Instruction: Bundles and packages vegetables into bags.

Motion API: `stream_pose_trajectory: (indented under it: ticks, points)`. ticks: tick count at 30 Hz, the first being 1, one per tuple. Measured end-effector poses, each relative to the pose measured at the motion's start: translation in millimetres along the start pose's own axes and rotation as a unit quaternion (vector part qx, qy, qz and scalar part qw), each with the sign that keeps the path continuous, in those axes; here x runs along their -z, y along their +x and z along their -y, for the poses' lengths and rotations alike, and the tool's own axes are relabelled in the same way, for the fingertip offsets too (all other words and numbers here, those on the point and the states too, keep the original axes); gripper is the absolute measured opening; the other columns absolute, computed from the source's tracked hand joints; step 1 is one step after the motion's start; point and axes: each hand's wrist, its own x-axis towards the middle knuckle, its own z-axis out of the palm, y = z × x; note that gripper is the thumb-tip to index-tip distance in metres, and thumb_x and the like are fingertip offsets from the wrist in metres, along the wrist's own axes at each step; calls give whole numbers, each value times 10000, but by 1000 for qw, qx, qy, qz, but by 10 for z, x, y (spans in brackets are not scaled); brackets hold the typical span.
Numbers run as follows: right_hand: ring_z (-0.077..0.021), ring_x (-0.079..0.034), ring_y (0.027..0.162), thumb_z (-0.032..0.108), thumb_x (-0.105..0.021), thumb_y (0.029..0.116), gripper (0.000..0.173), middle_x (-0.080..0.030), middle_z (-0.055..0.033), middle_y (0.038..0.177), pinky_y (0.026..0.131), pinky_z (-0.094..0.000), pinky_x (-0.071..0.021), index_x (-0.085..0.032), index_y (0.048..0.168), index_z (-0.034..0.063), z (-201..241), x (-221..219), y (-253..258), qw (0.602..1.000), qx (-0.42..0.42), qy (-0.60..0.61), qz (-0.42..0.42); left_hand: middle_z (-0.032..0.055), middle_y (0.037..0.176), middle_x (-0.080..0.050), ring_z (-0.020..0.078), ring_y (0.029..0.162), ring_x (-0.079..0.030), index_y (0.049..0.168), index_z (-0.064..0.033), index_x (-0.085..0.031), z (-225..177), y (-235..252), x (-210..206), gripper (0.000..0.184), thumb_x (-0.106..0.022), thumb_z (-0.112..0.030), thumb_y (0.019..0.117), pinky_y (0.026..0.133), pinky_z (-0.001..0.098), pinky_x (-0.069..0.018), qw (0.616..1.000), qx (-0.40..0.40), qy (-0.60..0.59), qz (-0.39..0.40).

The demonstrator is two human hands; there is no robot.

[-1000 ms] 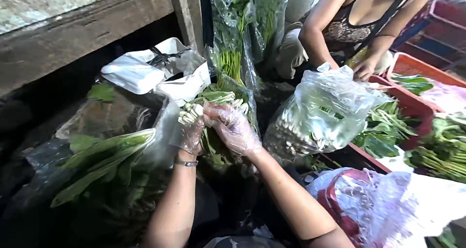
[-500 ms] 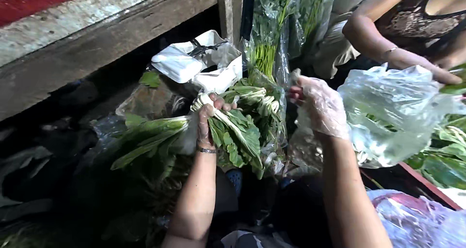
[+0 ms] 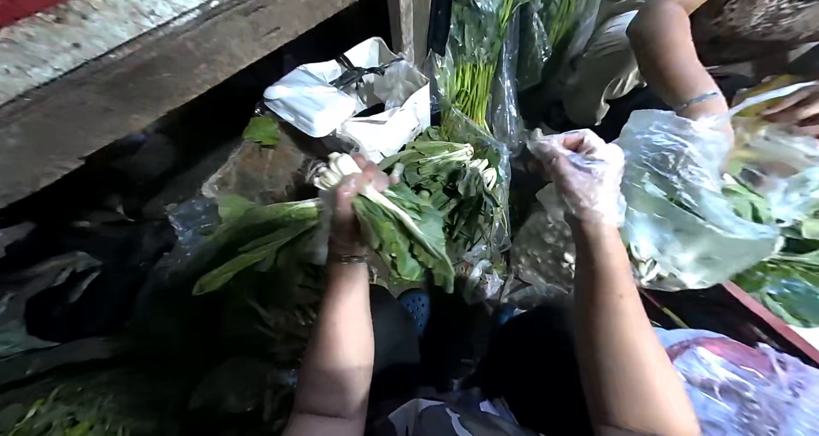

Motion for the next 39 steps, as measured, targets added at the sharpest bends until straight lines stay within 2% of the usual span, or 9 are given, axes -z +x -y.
stream_pose_trajectory:
  ticks: [5,9,14,20,24,27,31,35,39]
  points:
    - [-279,-694,951,271,-636,1024,302,-727,-178,1054,918,-522,-526,-714,1169,18,-705,-128,257,956,-228,-130,133,-65,822,-657,81,750,-656,1065,-208,-639,-73,9,126,209,-708,-278,880,796,284,-579,1000,-5,3,-1]
    - [-401,-660,1118,402,-597,1026,386,-713,-214,1149,976,-670,-466,-733,1160,67,-1050,-558,474,921,-294,-182,180,-64,844,-673,81,762,-667,1041,-217,-661,-39,4,-5,273,-785,-325,823,788,277,-584,999,33,11,-19]
    - [-432,-611,1227,496,-559,1020,532,-657,-257,1275,1012,-679,-447,-682,1240,28,-894,-867,719,869,-338,-261,249,-37,912,-694,83,852,-681,1054,-186,-674,48,17,34,225,-755,-290,873,785,276,-590,996,51,64,-21]
    - [-399,-610,1236,142,-670,973,346,-668,-214,1276,1049,-637,-448,-658,1314,84,-1109,-889,678,876,-187,-236,378,-33,933,-701,55,872,-671,1042,-135,-673,6,9,-111,115,-590,-122,964,775,249,-585,949,164,233,-138]
    - [-331,-663,1089,55,-712,936,332,-681,-218,1183,975,-541,-516,-649,1258,6,-1082,-821,750,898,-200,-147,362,-27,930,-708,69,853,-677,1043,-138,-687,73,-1,-43,128,-616,-175,943,771,276,-590,944,152,268,-117]
    - [-215,-631,826,82,-681,963,294,-665,-153,1042,745,-411,-548,-623,1246,21,-1068,-864,750,916,-267,-57,293,-16,968,-703,80,881,-676,1116,-129,-665,87,-5,-25,183,-629,-216,960,795,291,-590,932,170,297,-121]
    - [-441,-550,1314,445,-455,1077,507,-613,-259,1363,1063,-686,-411,-656,1316,46,-990,-1013,846,857,-256,-300,330,-7,940,-709,86,856,-682,1109,-119,-665,135,24,-36,201,-641,-231,944,773,285,-594,931,204,272,-134]
    - [-453,-591,1258,764,-398,957,774,-665,-235,1292,962,-739,-435,-751,1142,100,-598,-1130,829,835,-283,-387,269,-10,948,-714,84,870,-686,1100,-121,-675,157,5,0,182,-645,-226,955,795,287,-595,931,205,274,-130]
    - [-446,-616,1211,532,-589,962,456,-670,-222,1267,928,-733,-473,-732,1181,158,-619,-1344,895,854,-211,-383,282,-5,908,-717,78,836,-690,1071,-119,-681,164,23,-1,153,-652,-199,945,762,272,-599,940,186,253,-131]
